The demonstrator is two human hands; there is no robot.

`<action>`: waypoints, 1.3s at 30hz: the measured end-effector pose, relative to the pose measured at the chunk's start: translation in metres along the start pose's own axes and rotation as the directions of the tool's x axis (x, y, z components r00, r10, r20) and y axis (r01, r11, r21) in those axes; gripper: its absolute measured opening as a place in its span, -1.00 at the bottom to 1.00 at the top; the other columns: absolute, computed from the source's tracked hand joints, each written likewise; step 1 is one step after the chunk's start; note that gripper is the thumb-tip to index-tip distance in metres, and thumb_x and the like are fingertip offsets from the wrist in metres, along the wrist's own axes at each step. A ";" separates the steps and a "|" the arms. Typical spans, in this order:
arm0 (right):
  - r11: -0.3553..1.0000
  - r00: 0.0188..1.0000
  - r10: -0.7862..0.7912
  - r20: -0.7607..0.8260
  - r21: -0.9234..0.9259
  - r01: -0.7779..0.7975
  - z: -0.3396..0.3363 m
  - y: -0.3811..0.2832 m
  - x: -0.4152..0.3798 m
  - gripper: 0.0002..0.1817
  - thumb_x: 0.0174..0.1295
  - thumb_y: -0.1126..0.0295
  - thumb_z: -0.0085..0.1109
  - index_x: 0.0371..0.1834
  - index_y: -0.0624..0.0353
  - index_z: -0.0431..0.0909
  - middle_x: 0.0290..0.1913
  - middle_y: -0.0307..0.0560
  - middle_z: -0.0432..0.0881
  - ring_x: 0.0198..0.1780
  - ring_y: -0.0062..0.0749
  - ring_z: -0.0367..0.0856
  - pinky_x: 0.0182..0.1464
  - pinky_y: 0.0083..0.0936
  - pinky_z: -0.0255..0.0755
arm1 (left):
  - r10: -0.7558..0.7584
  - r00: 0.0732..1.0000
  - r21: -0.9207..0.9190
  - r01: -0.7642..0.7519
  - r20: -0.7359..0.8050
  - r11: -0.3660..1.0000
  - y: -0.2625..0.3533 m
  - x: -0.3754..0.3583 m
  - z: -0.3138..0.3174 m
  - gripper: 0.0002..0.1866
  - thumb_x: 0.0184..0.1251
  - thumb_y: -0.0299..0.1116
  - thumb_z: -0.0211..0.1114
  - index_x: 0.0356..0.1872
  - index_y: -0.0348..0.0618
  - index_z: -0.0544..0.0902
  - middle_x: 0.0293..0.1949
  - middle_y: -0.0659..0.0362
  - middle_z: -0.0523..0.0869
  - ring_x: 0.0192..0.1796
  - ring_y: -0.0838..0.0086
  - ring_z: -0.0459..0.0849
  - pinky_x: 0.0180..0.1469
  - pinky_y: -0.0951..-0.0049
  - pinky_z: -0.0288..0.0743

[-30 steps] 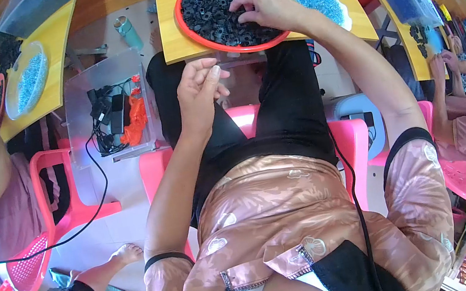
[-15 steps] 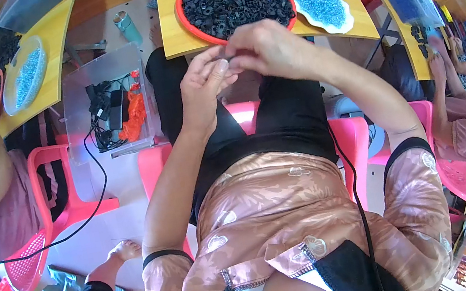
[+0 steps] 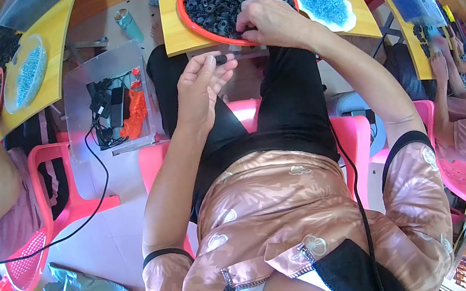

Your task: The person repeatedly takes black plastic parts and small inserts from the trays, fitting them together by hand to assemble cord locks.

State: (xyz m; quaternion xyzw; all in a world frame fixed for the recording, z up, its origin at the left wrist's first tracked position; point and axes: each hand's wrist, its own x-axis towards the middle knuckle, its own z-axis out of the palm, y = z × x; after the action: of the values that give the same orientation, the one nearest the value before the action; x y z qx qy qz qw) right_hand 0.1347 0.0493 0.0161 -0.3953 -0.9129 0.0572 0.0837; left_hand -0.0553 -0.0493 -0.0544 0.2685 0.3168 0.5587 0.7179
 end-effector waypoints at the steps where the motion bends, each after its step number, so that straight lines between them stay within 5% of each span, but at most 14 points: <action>1: 0.999 1.000 -0.025 0.008 -0.046 0.025 -0.003 -0.003 0.002 -0.85 -0.04 0.40 0.25 -0.42 0.23 0.65 -0.34 0.00 0.61 -0.23 -0.13 0.62 -0.18 -0.30 0.46 | 0.001 1.000 -0.002 -0.001 0.001 1.000 0.000 0.000 0.000 -0.80 0.45 -0.34 0.08 -0.07 -0.23 0.52 -0.06 -0.01 0.66 -0.06 0.42 0.67 0.02 0.45 0.53; 11: 0.872 0.960 -0.263 0.095 -0.402 0.279 -0.002 -0.005 0.008 -0.91 -0.02 0.42 0.15 -0.53 0.14 0.63 -0.41 -0.02 0.65 -0.33 -0.15 0.67 -0.23 -0.25 0.44 | 0.001 1.000 -0.032 -0.001 0.009 0.999 0.001 0.001 -0.002 -0.80 0.42 -0.38 0.11 -0.05 -0.25 0.52 -0.06 0.00 0.66 -0.05 0.42 0.67 0.02 0.46 0.53; 14: 0.986 0.986 -0.149 -0.072 -0.089 0.142 -0.006 0.012 0.000 -0.86 0.07 0.40 0.20 -0.38 0.24 0.65 -0.35 -0.06 0.64 -0.32 -0.23 0.63 -0.25 -0.35 0.46 | 0.016 1.000 -0.003 -0.016 0.016 1.000 0.003 0.000 0.002 -0.78 0.39 -0.41 0.13 -0.01 -0.24 0.52 -0.06 0.02 0.65 -0.05 0.43 0.66 0.02 0.47 0.53; 18: 0.959 0.993 0.097 -0.075 0.274 -0.073 -0.019 0.004 -0.015 -0.78 0.21 0.35 0.18 -0.22 0.29 0.63 -0.31 -0.02 0.66 -0.35 -0.33 0.63 -0.24 -0.51 0.49 | -0.008 0.999 0.007 0.008 0.050 1.000 0.004 -0.002 0.002 -0.72 0.36 -0.44 0.16 0.07 -0.22 0.52 -0.09 0.08 0.65 -0.06 0.45 0.65 0.02 0.48 0.52; 21: 0.850 0.975 0.193 -0.106 0.514 -0.112 -0.019 -0.003 -0.024 -0.81 0.14 0.31 0.18 -0.33 0.21 0.65 -0.43 0.07 0.65 -0.36 -0.08 0.64 -0.27 -0.30 0.49 | -0.017 0.996 0.005 0.017 0.087 1.000 0.006 -0.003 0.004 -0.70 0.36 -0.44 0.16 0.10 -0.21 0.51 -0.12 0.13 0.65 -0.08 0.45 0.65 0.00 0.50 0.52; 24: 0.951 0.971 0.177 -0.164 0.282 -0.126 -0.026 -0.008 -0.029 -0.82 0.15 0.31 0.17 -0.34 0.18 0.66 -0.46 0.08 0.65 -0.37 -0.05 0.65 -0.28 -0.25 0.50 | -0.023 0.995 0.030 0.020 0.100 0.999 0.005 -0.005 0.006 -0.71 0.36 -0.43 0.16 0.08 -0.22 0.52 -0.14 0.17 0.64 -0.08 0.45 0.66 -0.02 0.49 0.52; 27: 0.950 0.948 0.223 -0.226 -0.167 -0.263 -0.021 0.009 -0.025 -0.81 0.18 0.32 0.19 -0.23 0.14 0.67 -0.40 0.00 0.68 -0.36 -0.12 0.67 -0.25 -0.35 0.52 | -0.023 0.997 0.060 0.018 0.077 0.998 0.002 -0.003 0.003 -0.71 0.35 -0.42 0.17 0.07 -0.23 0.52 -0.15 0.19 0.63 -0.08 0.44 0.66 -0.02 0.48 0.53; 34: 0.994 0.895 0.112 -0.432 0.033 -0.109 -0.018 0.019 -0.021 -0.86 0.12 0.32 0.19 -0.39 0.11 0.69 -0.44 0.04 0.66 -0.37 -0.04 0.64 -0.29 -0.20 0.50 | -0.026 0.995 0.002 0.026 0.096 1.000 0.002 -0.002 0.002 -0.75 0.34 -0.43 0.18 0.01 -0.22 0.53 -0.16 0.18 0.62 -0.10 0.44 0.66 -0.03 0.48 0.53; 37: 0.975 0.926 -0.033 -0.377 -0.217 -0.054 -0.010 0.027 -0.023 -0.86 0.12 0.32 0.21 -0.38 0.11 0.69 -0.42 -0.05 0.67 -0.37 -0.09 0.63 -0.31 -0.23 0.44 | -0.034 0.995 -0.045 0.039 0.099 0.998 0.005 -0.004 0.005 -0.81 0.34 -0.42 0.18 -0.07 -0.21 0.54 -0.21 0.18 0.62 -0.19 0.47 0.64 -0.08 0.50 0.52; 39: 0.985 0.913 -0.030 -0.406 -0.168 -0.042 -0.017 0.023 -0.023 -0.88 0.09 0.38 0.25 -0.35 0.17 0.68 -0.39 -0.01 0.68 -0.37 -0.10 0.65 -0.30 -0.30 0.50 | -0.048 0.994 -0.077 0.055 0.096 0.996 0.008 -0.001 0.009 -0.84 0.35 -0.41 0.17 -0.11 -0.20 0.54 -0.28 0.19 0.61 -0.28 0.52 0.61 -0.14 0.53 0.51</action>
State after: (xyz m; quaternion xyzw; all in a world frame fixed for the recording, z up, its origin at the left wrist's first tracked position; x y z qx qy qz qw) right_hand 0.1699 0.0491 0.0260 -0.4070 -0.8758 -0.1056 0.2370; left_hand -0.0542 -0.0489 -0.0422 0.2574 0.2670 0.5389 0.7563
